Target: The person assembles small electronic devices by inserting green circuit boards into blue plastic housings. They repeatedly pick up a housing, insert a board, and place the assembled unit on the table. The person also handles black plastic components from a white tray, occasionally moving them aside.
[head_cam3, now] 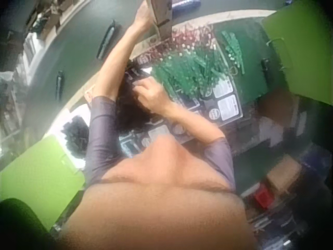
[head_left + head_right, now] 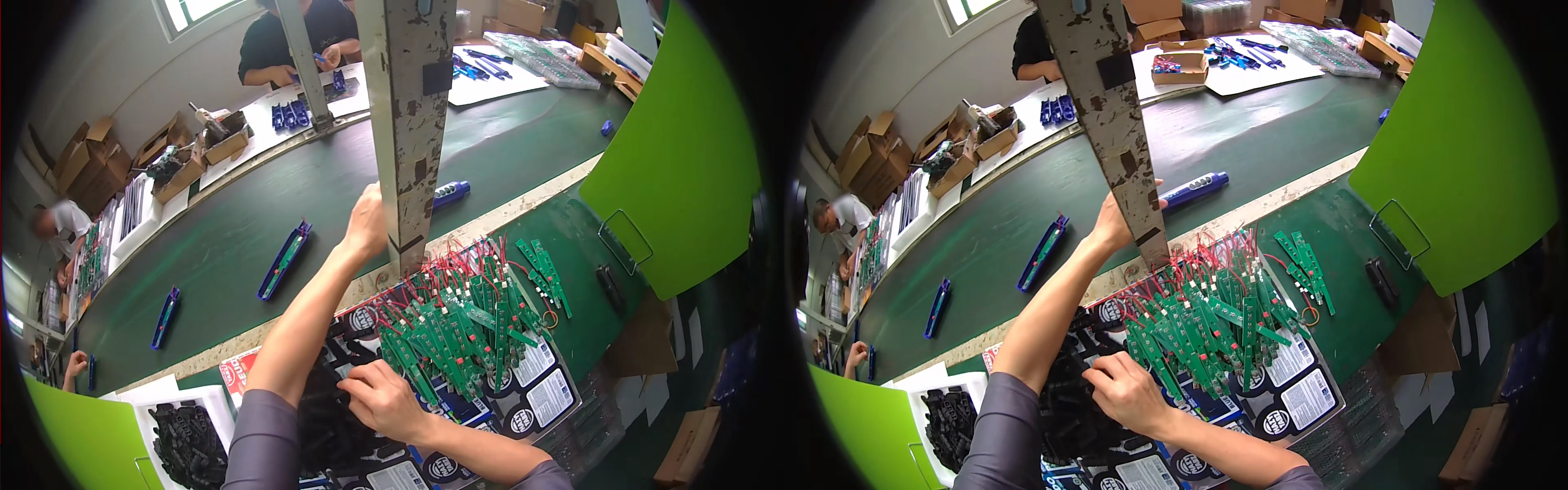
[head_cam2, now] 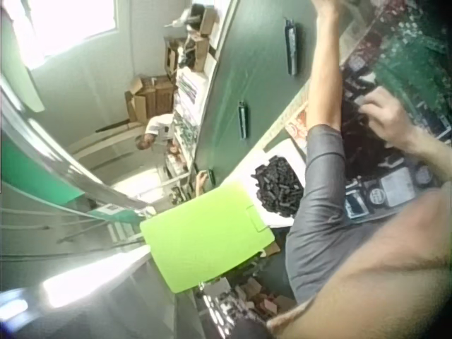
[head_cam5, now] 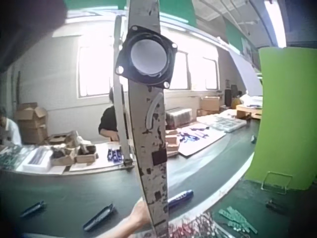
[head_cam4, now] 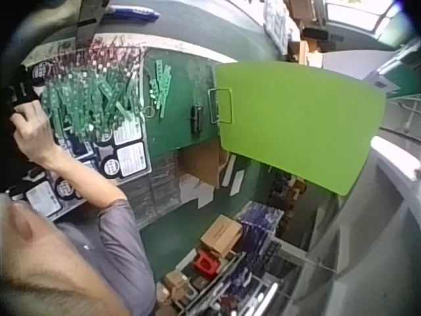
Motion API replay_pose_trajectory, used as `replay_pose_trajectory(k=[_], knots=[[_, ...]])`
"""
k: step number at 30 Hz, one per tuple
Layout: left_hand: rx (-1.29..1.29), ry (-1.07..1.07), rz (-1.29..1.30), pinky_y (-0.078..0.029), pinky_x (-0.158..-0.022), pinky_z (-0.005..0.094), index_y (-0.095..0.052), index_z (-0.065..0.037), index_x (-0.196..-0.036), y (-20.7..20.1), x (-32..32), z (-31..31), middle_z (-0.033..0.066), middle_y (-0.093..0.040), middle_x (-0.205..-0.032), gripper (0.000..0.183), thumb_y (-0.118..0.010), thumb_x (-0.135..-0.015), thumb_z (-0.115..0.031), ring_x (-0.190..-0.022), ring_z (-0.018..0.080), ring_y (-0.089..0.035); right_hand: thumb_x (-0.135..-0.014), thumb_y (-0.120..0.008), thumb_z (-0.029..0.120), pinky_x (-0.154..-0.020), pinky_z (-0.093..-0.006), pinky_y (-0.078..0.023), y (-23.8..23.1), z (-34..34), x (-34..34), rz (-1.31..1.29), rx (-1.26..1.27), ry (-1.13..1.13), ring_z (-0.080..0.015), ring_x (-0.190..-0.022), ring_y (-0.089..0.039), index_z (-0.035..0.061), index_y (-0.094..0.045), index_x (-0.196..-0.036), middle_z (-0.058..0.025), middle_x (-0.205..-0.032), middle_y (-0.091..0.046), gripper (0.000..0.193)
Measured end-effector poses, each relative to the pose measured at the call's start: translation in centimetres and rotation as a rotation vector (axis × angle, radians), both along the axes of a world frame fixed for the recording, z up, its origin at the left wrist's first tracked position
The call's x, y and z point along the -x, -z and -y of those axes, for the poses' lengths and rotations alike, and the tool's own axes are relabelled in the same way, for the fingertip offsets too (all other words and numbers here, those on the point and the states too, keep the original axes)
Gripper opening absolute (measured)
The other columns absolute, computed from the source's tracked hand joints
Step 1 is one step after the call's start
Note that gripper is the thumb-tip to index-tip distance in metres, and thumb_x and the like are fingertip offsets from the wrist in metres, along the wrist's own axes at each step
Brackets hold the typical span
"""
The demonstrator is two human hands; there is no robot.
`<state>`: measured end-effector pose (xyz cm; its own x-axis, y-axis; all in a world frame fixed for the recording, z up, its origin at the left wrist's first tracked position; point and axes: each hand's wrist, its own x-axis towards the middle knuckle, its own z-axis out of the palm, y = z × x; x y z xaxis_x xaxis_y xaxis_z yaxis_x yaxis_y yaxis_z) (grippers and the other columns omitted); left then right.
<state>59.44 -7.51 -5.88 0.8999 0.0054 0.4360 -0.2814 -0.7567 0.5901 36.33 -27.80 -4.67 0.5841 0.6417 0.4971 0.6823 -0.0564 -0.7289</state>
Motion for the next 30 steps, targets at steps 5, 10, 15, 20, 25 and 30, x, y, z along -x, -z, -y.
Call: replay_pose_trajectory(k=[5,10,15,20,25,30], knots=[[0.171,0.233,-0.097,-0.053,-0.099,0.0434,-0.067,-0.008,-0.137,3.2,-4.2,1.3,0.015,-0.067,-0.125,0.049,-0.08,-0.093,-0.027,-0.114,0.0334,-0.065,-0.079,-0.076,0.001,-0.082,-0.041,-0.057,0.4,0.3,-0.1,-0.021,0.007,-0.015,-0.0297,-0.095,-0.065,0.0018,-0.074,-0.106,-0.0109,-0.105,-0.067,0.028],[0.126,0.143,-0.3,-0.054,-0.094,0.0438,-0.064,-0.01,-0.144,-1.4,-1.2,1.7,0.0127,-0.069,-0.113,0.047,-0.073,-0.098,-0.017,-0.106,0.0264,-0.067,-0.079,-0.075,0.0,-0.084,-0.0414,-0.057,0.2,0.6,-0.2,-0.014,0.003,0.008,-0.0307,-0.097,-0.064,0.0022,-0.074,-0.108,-0.0114,-0.106,-0.067,0.028],[0.581,-0.062,-0.391,-0.054,-0.078,0.0315,-0.064,0.001,-0.133,-3.6,5.3,-3.1,0.0083,-0.07,-0.098,0.033,-0.055,-0.106,-0.016,-0.087,0.0155,-0.067,-0.08,-0.074,-0.002,-0.089,-0.0434,-0.055,0.4,0.3,0.0,0.009,-0.052,-0.005,-0.0331,-0.101,-0.064,0.0021,-0.076,-0.109,-0.0127,-0.11,-0.067,0.029],[0.939,-0.087,-0.363,-0.058,-0.082,0.0326,-0.06,0.0,-0.136,-6.9,17.2,-4.5,0.0104,-0.071,-0.11,0.037,-0.046,-0.107,-0.017,-0.093,0.0161,-0.067,-0.084,-0.072,-0.005,-0.088,-0.0429,-0.055,-0.3,0.2,-0.2,0.035,-0.11,0.048,-0.0338,-0.1,-0.067,0.0016,-0.075,-0.107,-0.0137,-0.105,-0.072,0.024],[0.799,-0.178,-0.324,-0.054,-0.074,0.0248,-0.064,-0.002,-0.134,-8.8,29.0,-2.0,0.003,-0.073,-0.107,0.03,-0.064,-0.105,-0.012,-0.089,0.0066,-0.064,-0.086,-0.073,-0.005,-0.083,-0.0403,-0.057,-0.9,0.8,-0.4,-0.029,-0.194,0.111,-0.0327,-0.093,-0.07,0.0016,-0.076,-0.102,-0.015,-0.105,-0.073,0.018],[0.695,-0.345,-0.261,-0.05,-0.064,0.0258,-0.069,0.001,-0.131,-7.7,36.1,1.1,0.0024,-0.073,-0.094,0.03,-0.062,-0.104,-0.009,-0.076,0.0062,-0.061,-0.087,-0.075,-0.006,-0.072,-0.031,-0.054,-2.1,0.9,-0.8,-0.205,-0.272,0.156,-0.0184,-0.08,-0.068,0.001,-0.077,-0.106,-0.01,-0.103,-0.073,0.02]])
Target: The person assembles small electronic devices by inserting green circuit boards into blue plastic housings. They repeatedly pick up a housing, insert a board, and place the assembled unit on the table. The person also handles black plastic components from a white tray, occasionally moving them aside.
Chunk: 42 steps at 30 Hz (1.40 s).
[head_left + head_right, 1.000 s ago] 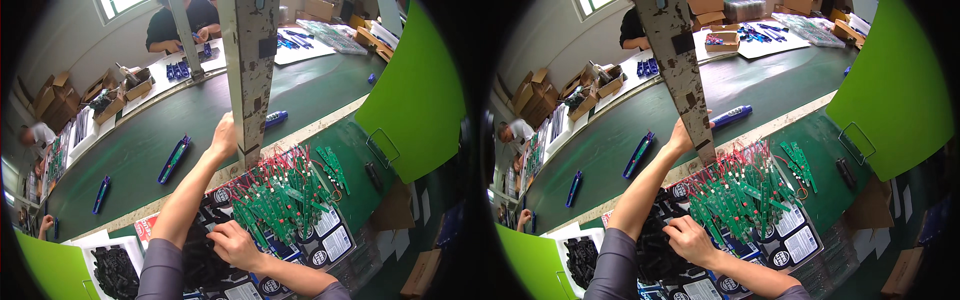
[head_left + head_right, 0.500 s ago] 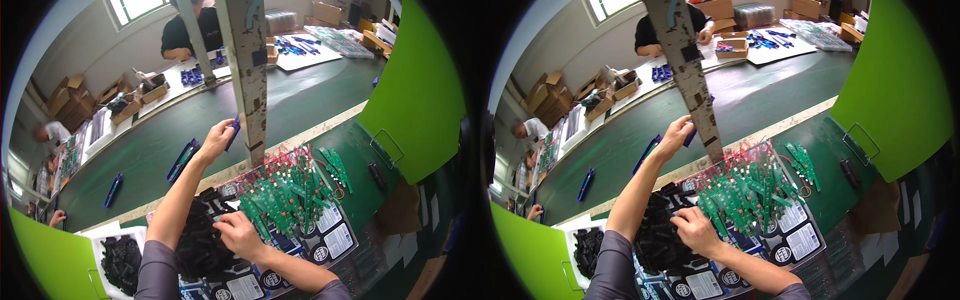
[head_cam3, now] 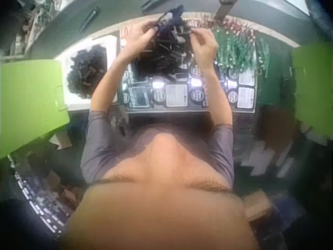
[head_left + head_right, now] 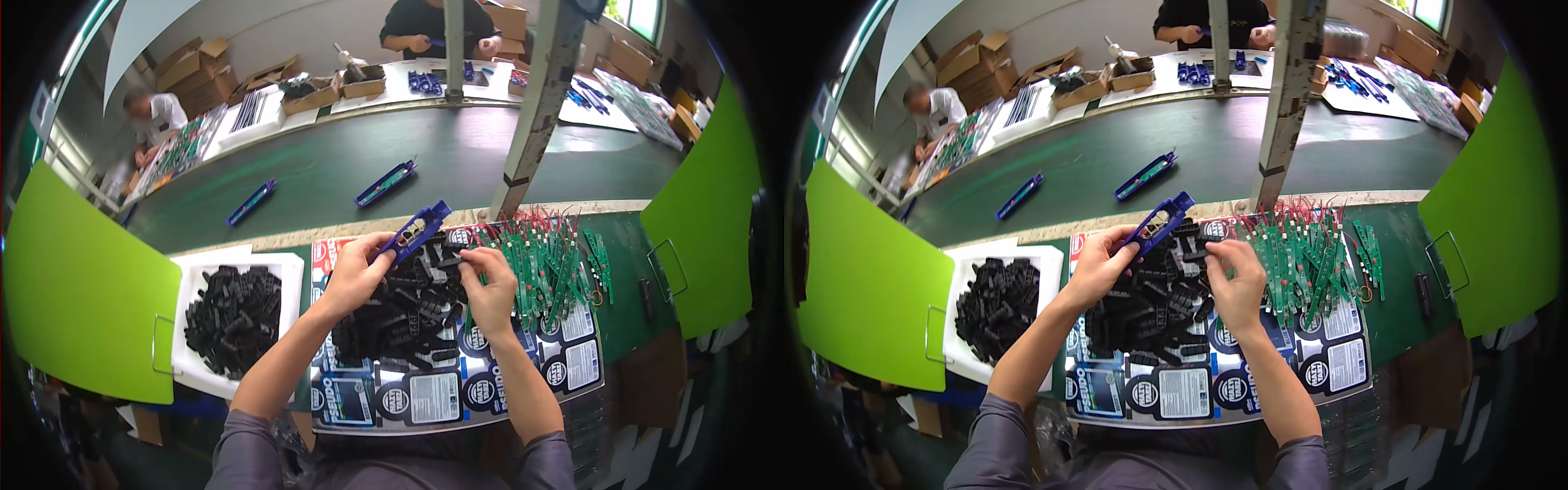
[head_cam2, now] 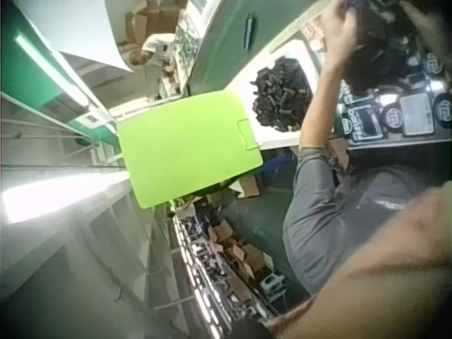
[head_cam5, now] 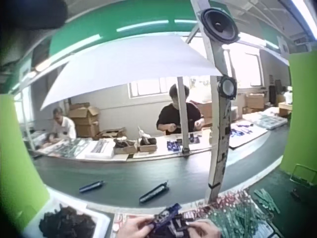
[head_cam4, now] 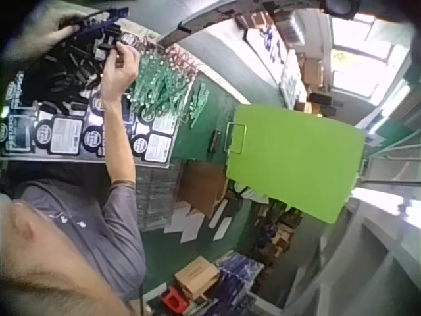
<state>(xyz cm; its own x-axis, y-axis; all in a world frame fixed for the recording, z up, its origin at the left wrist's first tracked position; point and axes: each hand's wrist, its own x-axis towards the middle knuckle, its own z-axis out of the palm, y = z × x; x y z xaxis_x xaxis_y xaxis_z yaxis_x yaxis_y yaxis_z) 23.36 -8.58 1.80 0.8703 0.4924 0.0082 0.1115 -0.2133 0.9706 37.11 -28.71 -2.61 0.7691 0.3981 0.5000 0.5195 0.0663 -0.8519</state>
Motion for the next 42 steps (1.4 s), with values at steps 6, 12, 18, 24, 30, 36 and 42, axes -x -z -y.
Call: replay_pose_trajectory(k=[6,12,18,24,30,36,42], knots=[[-0.051,-0.018,0.022,-0.053,-0.07,0.0269,-0.071,0.003,-0.13,-0.3,4.0,2.9,0.0068,-0.075,-0.094,0.032,-0.064,-0.1,-0.005,-0.078,0.0087,-0.065,-0.085,-0.079,-0.003,-0.072,-0.031,-0.053,-5.8,-0.1,3.5,0.161,0.058,-0.113,-0.0174,-0.081,-0.068,0.0024,-0.076,-0.1,-0.0097,-0.101,-0.073,0.016],[-0.052,0.029,0.09,-0.056,-0.075,0.0275,-0.073,0.005,-0.124,-0.8,5.0,4.3,0.0095,-0.078,-0.097,0.031,-0.073,-0.096,-0.008,-0.082,0.0088,-0.067,-0.078,-0.084,0.009,-0.084,-0.0418,-0.041,-7.3,-1.0,5.4,0.48,0.265,0.078,-0.0258,-0.095,-0.057,0.0096,-0.078,-0.089,-0.005,-0.093,-0.06,0.013],[-0.148,-0.042,0.105,-0.053,-0.069,0.0262,-0.079,0.002,-0.111,-0.8,4.7,5.5,0.0062,-0.077,-0.09,0.019,-0.078,-0.095,-0.008,-0.079,0.0084,-0.067,-0.075,-0.088,0.015,-0.085,-0.0434,-0.039,-7.2,-0.5,6.2,0.525,0.352,0.233,-0.0272,-0.1,-0.057,0.0099,-0.068,-0.101,-0.0059,-0.099,-0.059,0.033],[-0.58,-0.096,0.246,-0.053,-0.066,0.0332,-0.079,0.001,-0.105,-0.4,5.6,6.3,0.0138,-0.074,-0.083,0.016,-0.079,-0.09,-0.004,-0.071,0.0218,-0.07,-0.074,-0.09,0.023,-0.084,-0.0428,-0.047,-7.2,1.0,4.3,0.177,0.418,0.022,-0.0286,-0.096,-0.064,0.0065,-0.064,-0.117,-0.0096,-0.104,-0.063,0.053],[-0.369,-0.091,0.121,-0.052,-0.067,0.0316,-0.079,0.001,-0.108,-0.4,6.1,6.6,0.014,-0.077,-0.089,0.017,-0.077,-0.092,-0.003,-0.072,0.02,-0.07,-0.084,-0.088,0.02,-0.081,-0.0356,-0.055,-6.4,3.4,2.9,0.122,0.259,-0.157,-0.0209,-0.088,-0.069,0.0005,-0.07,-0.119,-0.0117,-0.102,-0.07,0.044],[-0.205,-0.111,0.109,-0.05,-0.063,0.0268,-0.08,0.002,-0.109,0.6,6.8,5.6,0.0085,-0.077,-0.083,0.017,-0.075,-0.094,-0.001,-0.068,0.0101,-0.064,-0.093,-0.078,0.02,-0.076,-0.0486,-0.055,-4.4,12.2,-7.8,0.26,0.665,0.503,-0.0353,-0.082,-0.071,0.0007,-0.071,-0.107,-0.016,-0.094,-0.072,0.025],[-0.204,-0.091,0.128,-0.05,-0.066,0.0268,-0.08,0.003,-0.11,-0.1,7.0,6.3,0.009,-0.077,-0.086,0.017,-0.076,-0.093,-0.001,-0.071,0.0103,-0.064,-0.088,-0.084,0.025,-0.085,-0.05,-0.056,-2.7,13.4,-10.6,0.143,0.898,0.464,-0.0373,-0.091,-0.071,0.0002,-0.071,-0.112,-0.0177,-0.096,-0.072,0.037]])
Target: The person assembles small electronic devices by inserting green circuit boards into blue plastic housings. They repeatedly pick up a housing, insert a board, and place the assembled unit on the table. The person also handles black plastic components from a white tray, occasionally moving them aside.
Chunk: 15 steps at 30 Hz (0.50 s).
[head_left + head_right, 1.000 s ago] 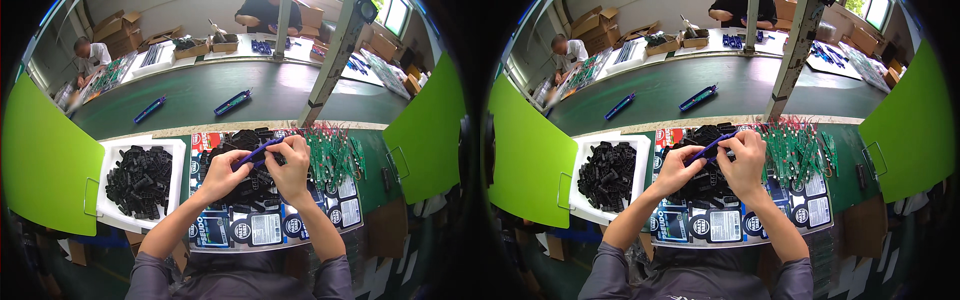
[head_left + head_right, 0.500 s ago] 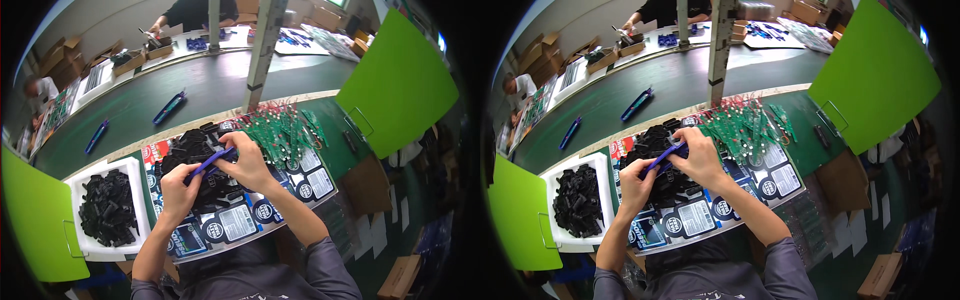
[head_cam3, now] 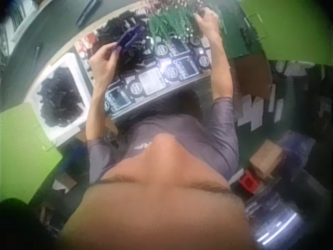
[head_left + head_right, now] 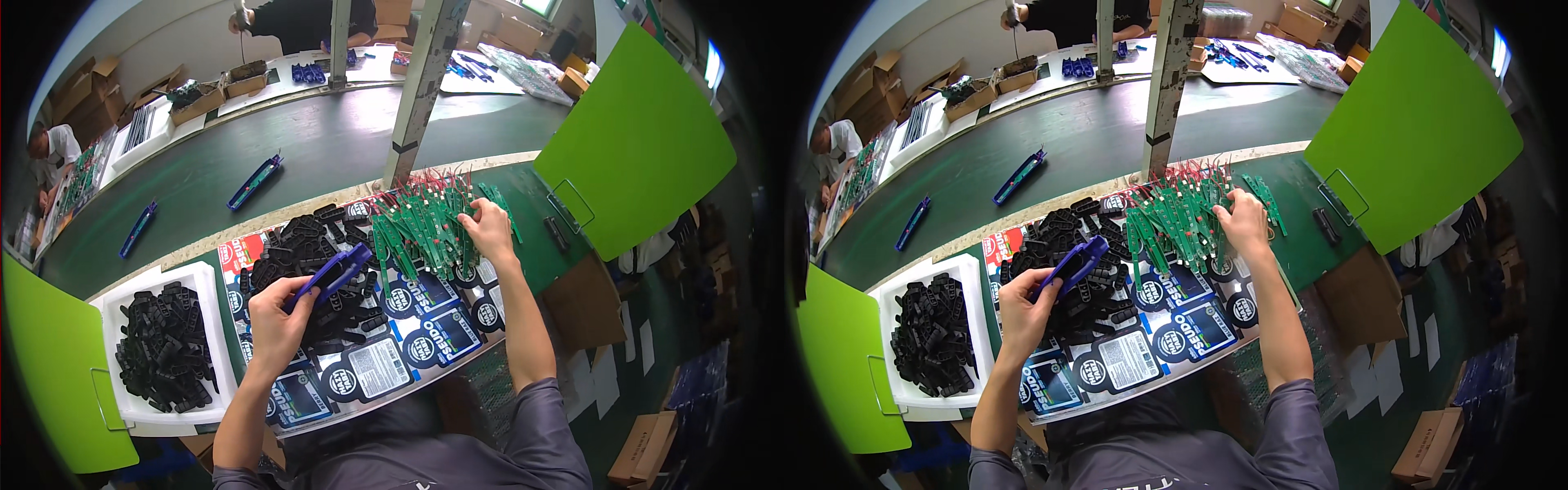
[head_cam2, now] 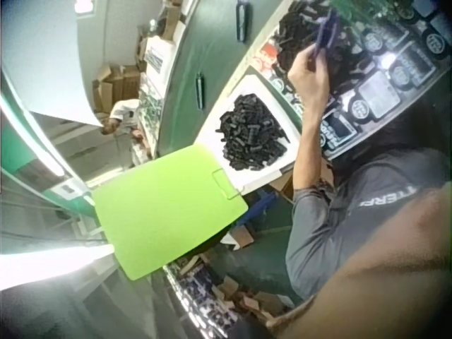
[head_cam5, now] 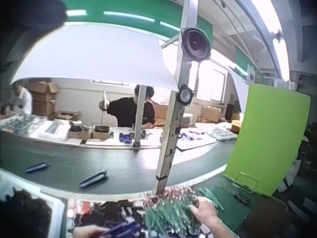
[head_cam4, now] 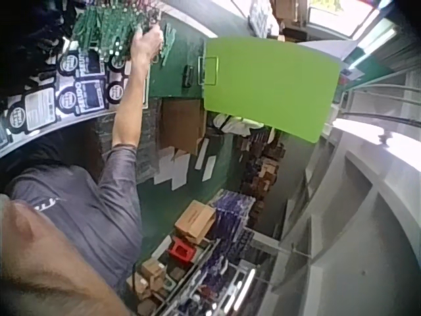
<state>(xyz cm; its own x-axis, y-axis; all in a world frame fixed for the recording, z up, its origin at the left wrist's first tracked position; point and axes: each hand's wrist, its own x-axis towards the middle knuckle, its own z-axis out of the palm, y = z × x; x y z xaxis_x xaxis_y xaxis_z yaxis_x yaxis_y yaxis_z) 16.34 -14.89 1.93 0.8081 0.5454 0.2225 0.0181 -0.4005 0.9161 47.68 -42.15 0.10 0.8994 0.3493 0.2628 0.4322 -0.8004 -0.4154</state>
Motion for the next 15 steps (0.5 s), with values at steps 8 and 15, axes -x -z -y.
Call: replay_pose_trajectory(k=[8,15], knots=[[0.007,0.009,0.0,-0.051,-0.066,0.0266,-0.079,0.004,-0.109,0.6,0.0,0.2,0.0087,-0.077,-0.086,0.017,-0.076,-0.094,-0.001,-0.072,0.0092,-0.064,-0.089,-0.07,0.018,-0.086,-0.0511,-0.057,-2.3,-0.8,1.1,0.1,-0.027,0.028,-0.0397,-0.093,-0.073,-0.0008,-0.073,-0.113,-0.021,-0.099,-0.075,0.031],[0.483,0.08,-0.028,-0.05,-0.057,0.0209,-0.076,0.001,-0.116,0.9,-0.7,0.5,0.0021,-0.075,-0.085,0.021,-0.073,-0.103,-0.014,-0.071,0.0042,-0.066,-0.095,-0.063,-0.001,-0.07,-0.0244,-0.054,-8.8,-3.2,7.8,-0.104,-0.563,-0.179,-0.0073,-0.08,-0.067,-0.0039,-0.07,-0.114,-0.0062,-0.089,-0.07,0.02]])
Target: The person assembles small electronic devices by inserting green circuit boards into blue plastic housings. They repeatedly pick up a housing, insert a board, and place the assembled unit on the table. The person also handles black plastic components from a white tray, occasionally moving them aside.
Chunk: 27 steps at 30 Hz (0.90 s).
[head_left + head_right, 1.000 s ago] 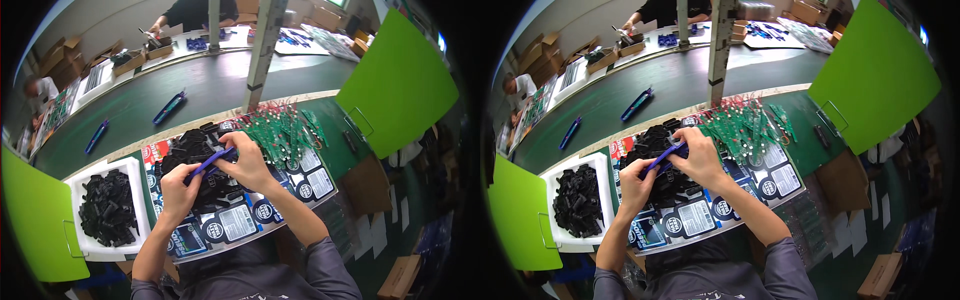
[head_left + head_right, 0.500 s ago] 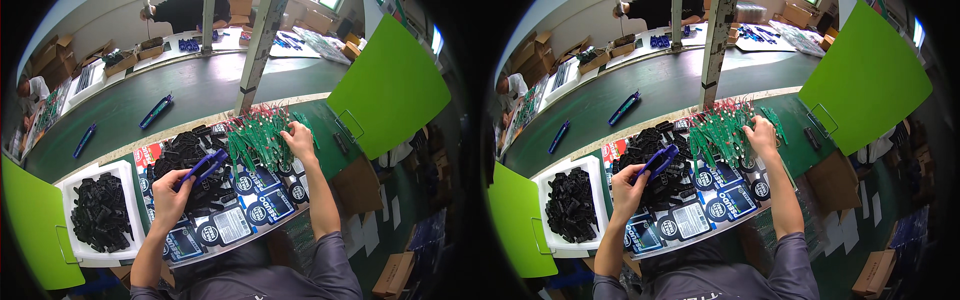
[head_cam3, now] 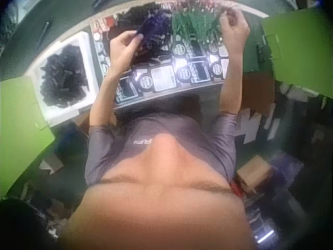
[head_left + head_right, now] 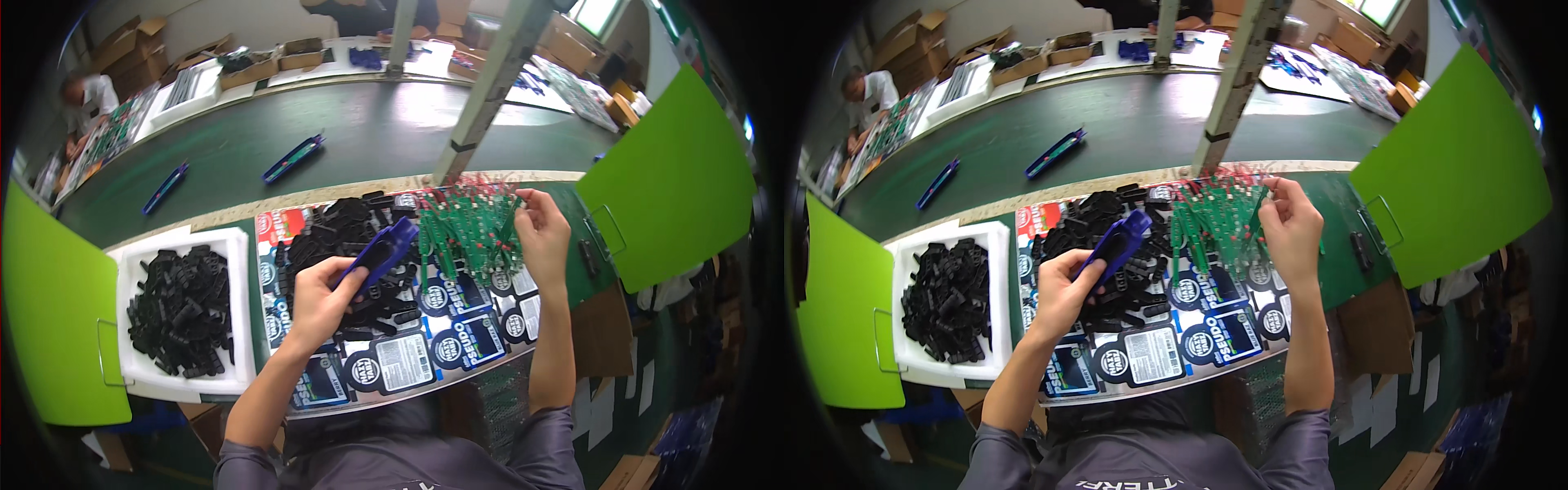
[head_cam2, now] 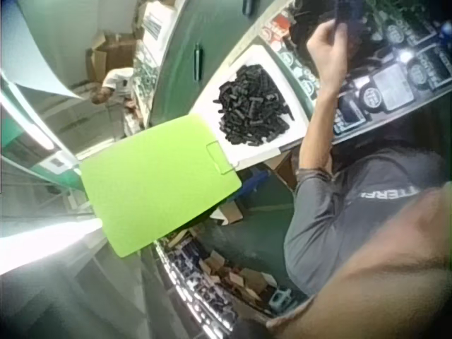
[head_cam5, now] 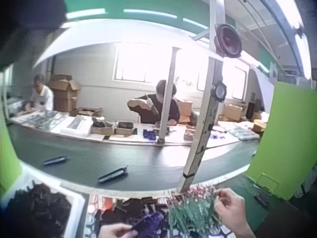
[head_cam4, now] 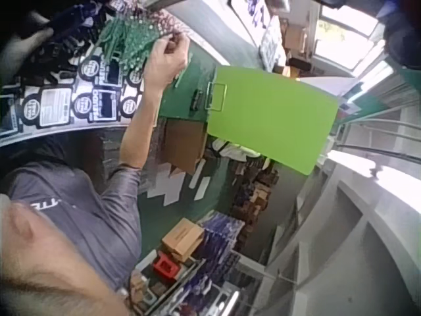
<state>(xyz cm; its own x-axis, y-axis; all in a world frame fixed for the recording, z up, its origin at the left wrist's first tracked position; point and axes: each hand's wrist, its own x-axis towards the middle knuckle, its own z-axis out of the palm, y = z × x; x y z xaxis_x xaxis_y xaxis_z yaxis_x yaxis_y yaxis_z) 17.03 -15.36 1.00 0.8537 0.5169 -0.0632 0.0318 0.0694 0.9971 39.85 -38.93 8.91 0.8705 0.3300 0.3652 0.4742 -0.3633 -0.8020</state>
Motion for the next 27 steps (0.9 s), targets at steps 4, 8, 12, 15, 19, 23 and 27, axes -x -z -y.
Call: replay_pose_trajectory(k=[4,8,12,15,19,23,27], knots=[[0.151,-0.024,0.068,-0.051,-0.056,0.021,-0.076,0.0,-0.117,0.5,-0.4,0.3,0.001,-0.074,-0.086,0.023,-0.072,-0.104,-0.019,-0.07,0.0045,-0.066,-0.098,-0.067,-0.004,-0.073,-0.0214,-0.052,-0.2,-3.0,4.4,-0.264,-0.281,-0.383,-0.0048,-0.084,-0.063,-0.0068,-0.064,-0.125,-0.0007,-0.095,-0.065,0.028],[0.131,-0.029,0.087,-0.05,-0.056,0.0204,-0.075,0.0,-0.115,0.2,-0.1,0.6,0.001,-0.073,-0.086,0.024,-0.073,-0.104,-0.02,-0.071,0.0045,-0.066,-0.098,-0.07,-0.002,-0.076,-0.0229,-0.053,1.7,-4.5,5.8,-0.488,-0.265,-0.495,-0.0067,-0.09,-0.065,-0.005,-0.065,-0.126,-0.0029,-0.103,-0.067,0.029],[0.16,-0.035,0.118,-0.051,-0.057,0.0213,-0.074,0.0,-0.12,0.9,0.1,0.4,0.0012,-0.074,-0.088,0.026,-0.072,-0.105,-0.021,-0.072,0.0045,-0.066,-0.098,-0.07,-0.003,-0.079,-0.0239,-0.054,1.9,-5.3,6.9,-0.518,-0.254,-0.503,-0.0089,-0.094,-0.067,-0.0043,-0.065,-0.128,-0.004,-0.103,-0.069,0.031],[0.275,-0.029,0.164,-0.054,-0.061,0.0228,-0.07,0.001,-0.129,1.0,0.2,0.9,0.0042,-0.075,-0.098,0.033,-0.07,-0.106,-0.022,-0.078,0.0068,-0.068,-0.098,-0.069,-0.005,-0.08,-0.0236,-0.052,1.5,-5.7,8.3,-0.524,-0.309,-0.536,-0.0089,-0.093,-0.066,-0.0042,-0.067,-0.129,-0.0038,-0.102,-0.068,0.031],[0.464,-0.03,0.239,-0.057,-0.067,0.0252,-0.06,0.002,-0.142,0.8,0.4,1.7,0.0092,-0.075,-0.111,0.044,-0.062,-0.11,-0.028,-0.085,0.011,-0.071,-0.098,-0.069,-0.007,-0.076,-0.0227,-0.049,1.1,-6.4,9.9,-0.307,-0.334,-0.589,-0.0081,-0.088,-0.065,-0.0044,-0.067,-0.13,-0.003,-0.098,-0.067,0.033],[0.553,-0.006,0.239,-0.059,-0.07,0.0272,-0.058,0.0,-0.145,0.9,0.6,2.0,0.0103,-0.075,-0.113,0.045,-0.053,-0.114,-0.033,-0.088,0.0133,-0.071,-0.097,-0.072,-0.007,-0.077,-0.023,-0.051,0.8,-7.6,12.3,-0.26,-0.361,-0.534,-0.0083,-0.086,-0.065,-0.0044,-0.067,-0.13,-0.004,-0.098,-0.067,0.033],[0.544,0.043,0.26,-0.06,-0.071,0.0283,-0.059,-0.001,-0.143,1.0,0.8,1.9,0.009,-0.075,-0.11,0.043,-0.052,-0.114,-0.032,-0.089,0.015,-0.073,-0.097,-0.073,-0.005,-0.079,-0.0239,-0.053,1.5,-8.5,12.7,-0.218,-0.351,-0.521,-0.0088,-0.089,-0.066,-0.0041,-0.067,-0.126,-0.0056,-0.101,-0.068,0.029]])
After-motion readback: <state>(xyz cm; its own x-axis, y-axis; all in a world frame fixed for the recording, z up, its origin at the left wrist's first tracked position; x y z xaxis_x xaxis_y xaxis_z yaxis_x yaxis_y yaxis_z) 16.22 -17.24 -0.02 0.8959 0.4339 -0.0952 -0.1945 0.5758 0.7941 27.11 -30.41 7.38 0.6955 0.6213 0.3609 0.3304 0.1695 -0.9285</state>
